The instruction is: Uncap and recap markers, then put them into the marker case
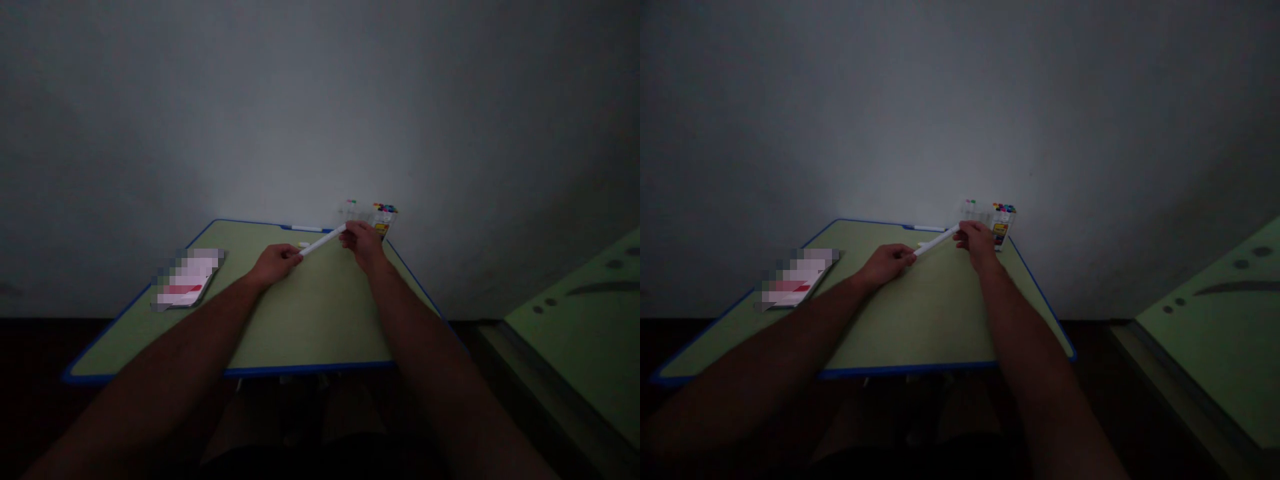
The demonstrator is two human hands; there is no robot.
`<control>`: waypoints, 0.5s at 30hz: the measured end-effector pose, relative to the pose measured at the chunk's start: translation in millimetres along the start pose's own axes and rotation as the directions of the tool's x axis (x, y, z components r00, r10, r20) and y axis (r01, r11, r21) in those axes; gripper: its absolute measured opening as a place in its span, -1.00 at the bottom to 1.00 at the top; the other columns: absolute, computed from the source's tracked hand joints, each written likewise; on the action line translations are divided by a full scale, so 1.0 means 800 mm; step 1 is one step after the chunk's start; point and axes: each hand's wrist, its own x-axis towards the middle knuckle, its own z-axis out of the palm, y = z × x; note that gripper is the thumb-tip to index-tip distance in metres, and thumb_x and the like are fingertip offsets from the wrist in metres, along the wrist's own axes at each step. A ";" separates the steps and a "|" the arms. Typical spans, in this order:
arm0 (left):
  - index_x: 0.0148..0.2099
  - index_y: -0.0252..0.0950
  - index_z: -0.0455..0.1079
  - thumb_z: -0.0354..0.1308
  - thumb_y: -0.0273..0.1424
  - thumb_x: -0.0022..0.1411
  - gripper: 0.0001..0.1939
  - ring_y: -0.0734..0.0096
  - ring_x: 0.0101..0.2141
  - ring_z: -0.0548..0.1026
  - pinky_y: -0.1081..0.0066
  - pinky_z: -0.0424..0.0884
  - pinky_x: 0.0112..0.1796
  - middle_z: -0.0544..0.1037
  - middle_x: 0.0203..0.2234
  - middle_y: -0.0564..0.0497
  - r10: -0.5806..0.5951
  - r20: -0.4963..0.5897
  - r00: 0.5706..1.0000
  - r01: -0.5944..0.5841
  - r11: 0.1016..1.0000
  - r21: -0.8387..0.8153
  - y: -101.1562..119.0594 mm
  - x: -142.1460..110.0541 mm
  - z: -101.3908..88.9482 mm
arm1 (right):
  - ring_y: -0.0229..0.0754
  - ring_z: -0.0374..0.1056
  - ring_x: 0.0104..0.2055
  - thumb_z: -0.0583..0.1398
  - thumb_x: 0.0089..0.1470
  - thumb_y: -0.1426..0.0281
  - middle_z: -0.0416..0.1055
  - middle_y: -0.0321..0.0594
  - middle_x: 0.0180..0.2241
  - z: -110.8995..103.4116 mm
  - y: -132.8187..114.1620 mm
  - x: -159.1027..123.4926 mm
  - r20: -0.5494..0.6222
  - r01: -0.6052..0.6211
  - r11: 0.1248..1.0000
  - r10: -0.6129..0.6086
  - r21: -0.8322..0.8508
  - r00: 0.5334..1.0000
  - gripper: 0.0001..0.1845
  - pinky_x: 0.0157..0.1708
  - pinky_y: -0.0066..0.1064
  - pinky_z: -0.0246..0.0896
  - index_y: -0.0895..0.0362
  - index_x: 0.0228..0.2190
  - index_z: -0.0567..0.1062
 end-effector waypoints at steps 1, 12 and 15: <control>-0.22 -0.30 0.56 0.18 -0.19 0.13 -0.69 0.41 -0.46 0.45 0.43 0.31 -0.42 0.58 -0.47 0.02 0.006 -0.024 1.000 -0.005 0.999 0.046 -0.003 0.002 -0.001 | -0.34 0.38 -0.58 0.30 0.02 0.39 0.44 -0.34 -0.54 -0.002 -0.008 0.004 -0.040 0.017 1.000 -0.017 0.008 0.999 -0.85 -0.65 -0.55 0.28 0.14 -0.46 0.41; -0.02 -0.31 0.58 0.16 -0.26 0.18 -0.62 0.17 -0.06 0.53 0.30 0.38 0.01 0.61 -0.08 -0.13 0.159 0.051 0.986 -0.166 0.889 0.427 -0.015 0.010 0.004 | -0.35 0.40 -0.57 0.21 0.07 0.50 0.35 -0.40 -0.58 -0.045 -0.132 0.075 -0.335 0.305 0.924 -0.370 -0.232 0.866 -0.87 -0.61 -0.58 0.40 0.11 -0.43 0.33; 0.00 -0.31 0.58 0.15 -0.24 0.18 -0.60 0.17 -0.02 0.52 0.31 0.36 0.06 0.61 -0.07 -0.13 0.187 0.098 0.977 -0.212 0.859 0.467 -0.018 0.012 0.007 | -0.35 0.40 -0.56 0.19 0.07 0.52 0.35 -0.39 -0.58 -0.047 -0.152 0.088 -0.347 0.310 0.896 -0.414 -0.316 0.841 -0.89 -0.61 -0.57 0.40 0.12 -0.43 0.34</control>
